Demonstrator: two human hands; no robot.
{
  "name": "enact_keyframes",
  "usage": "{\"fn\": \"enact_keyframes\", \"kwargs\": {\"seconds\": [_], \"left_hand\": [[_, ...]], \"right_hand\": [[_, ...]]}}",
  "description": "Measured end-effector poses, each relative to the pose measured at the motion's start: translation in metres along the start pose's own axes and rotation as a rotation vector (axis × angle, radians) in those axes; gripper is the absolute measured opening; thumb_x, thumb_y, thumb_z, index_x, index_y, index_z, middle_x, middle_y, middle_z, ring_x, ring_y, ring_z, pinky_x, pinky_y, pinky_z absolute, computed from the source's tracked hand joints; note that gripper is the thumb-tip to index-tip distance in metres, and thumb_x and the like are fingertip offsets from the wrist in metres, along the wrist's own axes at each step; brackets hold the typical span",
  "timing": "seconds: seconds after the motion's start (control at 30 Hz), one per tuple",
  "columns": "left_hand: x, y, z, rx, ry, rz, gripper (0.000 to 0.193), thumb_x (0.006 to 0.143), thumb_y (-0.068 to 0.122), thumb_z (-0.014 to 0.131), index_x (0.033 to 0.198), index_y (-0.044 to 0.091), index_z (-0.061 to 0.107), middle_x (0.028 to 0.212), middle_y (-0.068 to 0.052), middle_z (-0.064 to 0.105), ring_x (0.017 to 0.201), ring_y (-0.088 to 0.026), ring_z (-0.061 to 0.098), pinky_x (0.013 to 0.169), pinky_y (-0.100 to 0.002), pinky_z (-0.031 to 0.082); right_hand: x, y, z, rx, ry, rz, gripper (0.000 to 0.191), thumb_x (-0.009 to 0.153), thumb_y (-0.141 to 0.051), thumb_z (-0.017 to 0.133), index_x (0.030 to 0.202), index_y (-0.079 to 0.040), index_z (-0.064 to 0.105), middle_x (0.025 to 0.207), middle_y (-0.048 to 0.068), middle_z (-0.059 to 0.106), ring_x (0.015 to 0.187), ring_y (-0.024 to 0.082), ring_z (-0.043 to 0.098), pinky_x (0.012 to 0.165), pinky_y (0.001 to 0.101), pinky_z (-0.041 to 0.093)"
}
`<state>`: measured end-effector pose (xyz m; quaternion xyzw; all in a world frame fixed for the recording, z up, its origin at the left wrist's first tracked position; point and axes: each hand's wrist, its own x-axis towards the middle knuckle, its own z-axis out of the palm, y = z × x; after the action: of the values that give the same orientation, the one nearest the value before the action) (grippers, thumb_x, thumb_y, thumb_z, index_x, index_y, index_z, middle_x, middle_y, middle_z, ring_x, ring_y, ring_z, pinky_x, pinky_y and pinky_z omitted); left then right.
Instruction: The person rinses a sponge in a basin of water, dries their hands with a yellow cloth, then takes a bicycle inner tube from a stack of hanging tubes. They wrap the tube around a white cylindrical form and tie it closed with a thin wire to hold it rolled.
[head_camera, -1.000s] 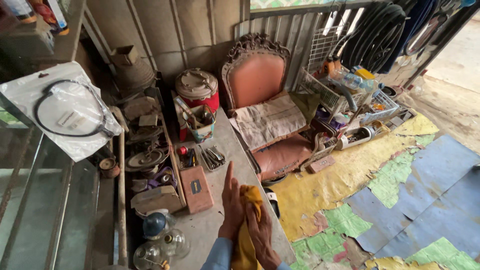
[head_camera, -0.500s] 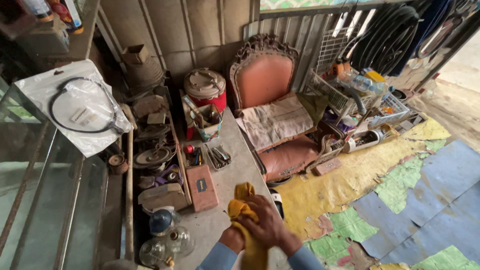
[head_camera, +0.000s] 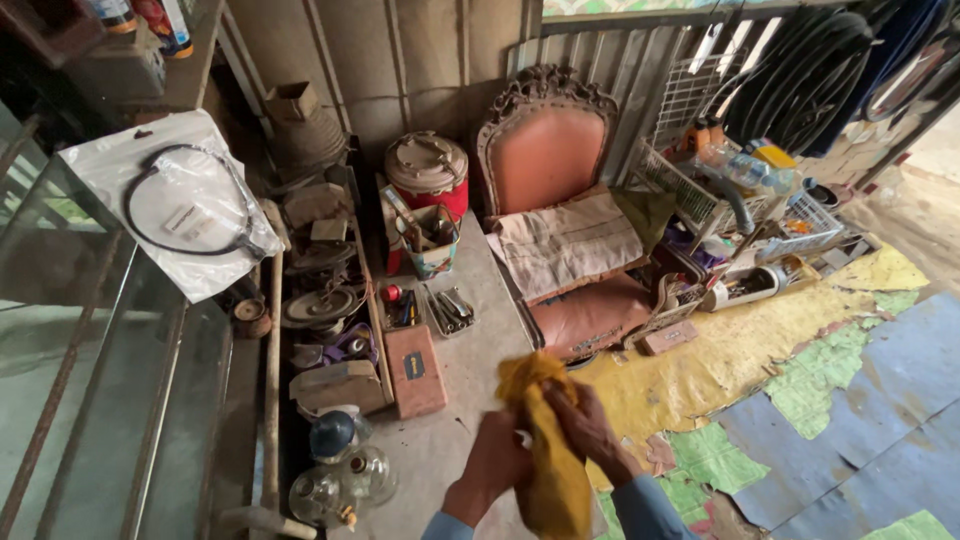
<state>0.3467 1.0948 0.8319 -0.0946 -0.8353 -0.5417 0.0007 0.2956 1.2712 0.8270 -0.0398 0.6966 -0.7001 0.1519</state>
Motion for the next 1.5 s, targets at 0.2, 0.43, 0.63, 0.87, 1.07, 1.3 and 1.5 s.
{"fn": "enact_keyframes", "kwargs": {"seconds": [0.2,0.43,0.63,0.87,1.07,1.3,1.5], "left_hand": [[-0.002,0.015,0.005,-1.38,0.075,-0.505,0.052,0.091,0.039,0.062,0.138,0.015,0.056,0.112,-0.008,0.074,0.097,-0.019,0.07,0.082,-0.034,0.06],[0.021,0.035,-0.006,-1.392,0.273,-0.339,0.039,0.092,0.028,0.069,0.126,0.01,0.062,0.109,-0.005,0.072,0.093,-0.016,0.072,0.083,-0.032,0.061],[0.025,0.036,-0.024,-1.369,0.451,-0.376,0.024,0.094,0.027,0.071,0.099,0.004,0.069,0.086,-0.003,0.071,0.072,-0.013,0.066,0.063,-0.028,0.055],[0.027,0.033,-0.033,-1.249,0.517,-0.35,0.02,0.095,0.02,0.07,0.094,0.0,0.068,0.082,-0.004,0.068,0.069,-0.014,0.063,0.059,-0.027,0.053],[0.017,0.007,-0.036,-1.123,0.322,-0.091,0.028,0.1,0.026,0.053,0.114,0.005,0.066,0.096,-0.009,0.073,0.079,-0.016,0.071,0.065,-0.029,0.059],[0.033,-0.076,0.0,-1.22,-0.086,-0.32,0.035,0.102,0.032,0.05,0.119,0.005,0.064,0.103,-0.009,0.072,0.086,-0.018,0.07,0.07,-0.032,0.058],[0.03,-0.096,-0.02,-1.456,-0.164,-0.426,0.041,0.101,0.04,0.05,0.116,0.004,0.064,0.1,-0.01,0.071,0.085,-0.021,0.07,0.07,-0.033,0.057]], "right_hand": [[-0.006,0.0,0.033,-0.437,0.249,-0.682,0.031,0.099,-0.016,0.06,0.125,0.001,0.066,0.127,0.017,0.063,0.123,0.024,0.054,0.105,0.0383,0.043],[0.0,-0.001,0.069,-0.189,0.212,-0.344,0.031,0.1,-0.021,0.056,0.122,-0.003,0.064,0.107,0.012,0.071,0.098,0.021,0.066,0.088,0.0326,0.054],[0.006,0.032,0.086,-0.013,0.178,-0.358,0.038,0.098,-0.019,0.053,0.131,0.0,0.058,0.118,0.012,0.069,0.109,0.02,0.063,0.094,0.0327,0.051],[-0.033,-0.01,0.093,-0.233,0.04,-0.176,0.045,0.097,-0.028,0.056,0.133,0.0,0.057,0.126,0.021,0.059,0.117,0.032,0.06,0.1,0.0382,0.047],[-0.057,-0.08,0.076,-0.053,0.186,-0.437,0.048,0.105,-0.035,0.047,0.129,0.002,0.067,0.145,0.018,0.058,0.132,0.029,0.057,0.108,0.0401,0.045],[-0.037,-0.104,0.092,1.313,-0.27,-0.261,0.062,0.107,-0.045,0.037,0.142,0.006,0.049,0.15,0.021,0.052,0.142,0.035,0.049,0.119,0.0488,0.041],[-0.047,-0.081,0.081,1.323,-0.368,-0.037,0.064,0.108,-0.043,0.041,0.151,0.004,0.044,0.156,0.017,0.051,0.142,0.027,0.051,0.116,0.0434,0.047]]}}
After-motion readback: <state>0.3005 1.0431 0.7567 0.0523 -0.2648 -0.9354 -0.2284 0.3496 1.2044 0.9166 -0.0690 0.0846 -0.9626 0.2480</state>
